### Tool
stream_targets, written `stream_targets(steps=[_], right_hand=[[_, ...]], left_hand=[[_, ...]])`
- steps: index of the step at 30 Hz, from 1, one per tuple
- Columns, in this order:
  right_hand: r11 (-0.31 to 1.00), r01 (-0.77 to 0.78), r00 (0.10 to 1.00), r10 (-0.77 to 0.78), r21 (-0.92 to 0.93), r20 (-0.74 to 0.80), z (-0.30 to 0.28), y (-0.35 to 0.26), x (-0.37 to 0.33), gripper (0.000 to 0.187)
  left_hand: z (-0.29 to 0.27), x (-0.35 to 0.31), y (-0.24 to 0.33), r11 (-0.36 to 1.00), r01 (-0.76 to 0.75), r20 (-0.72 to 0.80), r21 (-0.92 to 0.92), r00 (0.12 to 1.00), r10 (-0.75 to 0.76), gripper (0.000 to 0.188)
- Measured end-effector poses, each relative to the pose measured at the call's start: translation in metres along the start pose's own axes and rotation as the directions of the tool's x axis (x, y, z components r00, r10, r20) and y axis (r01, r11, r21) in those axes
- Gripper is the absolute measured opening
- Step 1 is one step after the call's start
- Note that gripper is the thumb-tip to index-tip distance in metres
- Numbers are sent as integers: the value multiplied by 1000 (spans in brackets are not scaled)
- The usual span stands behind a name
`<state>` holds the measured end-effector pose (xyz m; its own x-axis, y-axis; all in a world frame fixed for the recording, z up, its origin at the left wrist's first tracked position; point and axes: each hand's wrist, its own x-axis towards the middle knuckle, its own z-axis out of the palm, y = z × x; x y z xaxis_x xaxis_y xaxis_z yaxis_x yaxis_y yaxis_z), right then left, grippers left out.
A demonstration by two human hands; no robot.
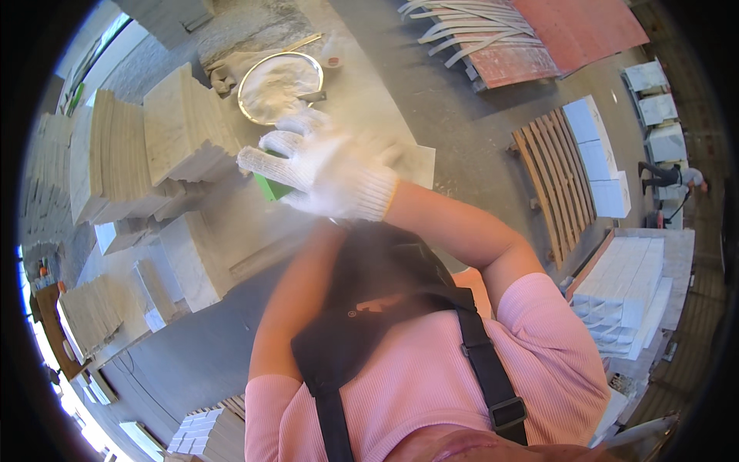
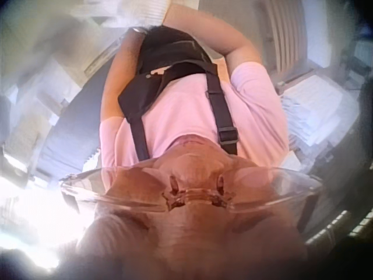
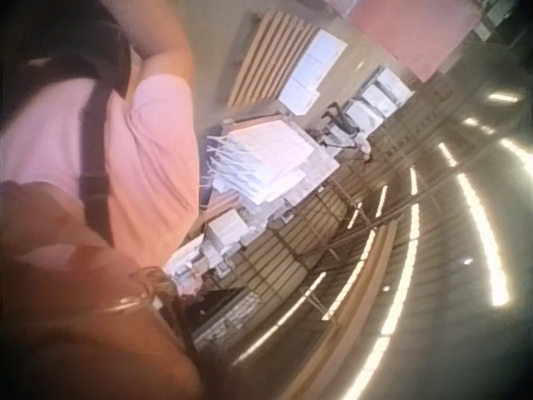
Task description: The person applies a white powder to the edges of rectangular stone tiles using a small metal tool, then rubs the edges with a green abrasive block. The person repeats this process on multiple tiles, handling them one at a time and placing finished pieces aside.
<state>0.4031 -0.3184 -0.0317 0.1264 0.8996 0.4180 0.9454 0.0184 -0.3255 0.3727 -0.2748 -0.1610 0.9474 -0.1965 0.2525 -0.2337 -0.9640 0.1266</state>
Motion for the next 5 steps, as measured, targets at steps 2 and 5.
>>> stream_targets(steps=[2,5], right_hand=[[979,-111,983,133,168,-128,-23,5,-25,61],[910,-260,907,345,323,-242,-54,16,-59,58]], left_hand=[[11,-5,1,923,-62,-57,379,994,90,47],[-9,-1,9,964,-16,-127,266,991,52,69]])
